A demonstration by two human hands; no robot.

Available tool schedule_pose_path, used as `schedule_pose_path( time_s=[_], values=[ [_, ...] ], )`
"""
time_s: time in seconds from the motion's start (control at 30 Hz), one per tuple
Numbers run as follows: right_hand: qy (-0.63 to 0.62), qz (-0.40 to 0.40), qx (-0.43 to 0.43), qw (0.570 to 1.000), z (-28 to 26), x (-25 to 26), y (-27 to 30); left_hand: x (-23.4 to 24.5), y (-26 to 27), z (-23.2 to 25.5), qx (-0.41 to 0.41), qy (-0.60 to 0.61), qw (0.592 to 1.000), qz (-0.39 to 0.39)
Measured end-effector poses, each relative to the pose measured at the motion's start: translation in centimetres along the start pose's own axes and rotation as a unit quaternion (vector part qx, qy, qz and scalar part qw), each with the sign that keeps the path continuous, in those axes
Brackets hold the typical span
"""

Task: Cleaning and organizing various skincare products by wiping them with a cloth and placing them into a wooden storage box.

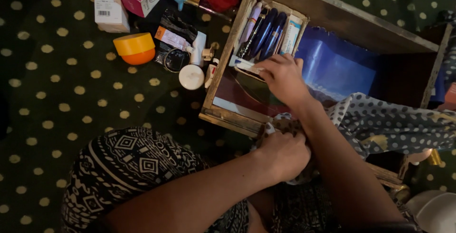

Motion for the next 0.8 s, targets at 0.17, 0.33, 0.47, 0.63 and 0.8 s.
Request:
schedule_pose_path(
  time_s=[0.17, 0.33, 0.47, 0.63, 0.8],
  values=[
    [-0.047, -0.028, -0.044, 0.998, 1.7, -1.4, 0.2, 0.0, -0.2, 0.0, -0.016, -0.017, 1.0, -0.007],
    [-0.03, -0.023, -0.036, 0.999, 1.5, -0.9, 0.4, -0.2, -0.3, -0.1, -0.03, -0.033, 0.999, -0.012],
    [-0.037, -0.002, -0.031, 0.999, 1.3, -0.8, 0.2, -0.3, -0.2, 0.0, -0.046, -0.05, 0.998, -0.016],
    [-0.029, 0.024, -0.015, 0.999, 1.0, -0.3, 0.1, -0.1, -0.2, -0.2, -0.063, -0.068, 0.995, -0.02],
    [-0.225, 0.111, -0.032, 0.967, 2.7, 3.8, 1.7, 0.3, -0.1, -0.6, -0.087, -0.088, 0.992, -0.024]
  ],
)
Point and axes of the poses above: each hand's wrist, its own y-axis away from the middle knuckle, its own x-axis out of the back of the hand, z = x × y, the point moved 3 cm from there along -y, towards the middle knuckle, and after that the axes turned 3 degrees about -z, right-handed, at the moved point
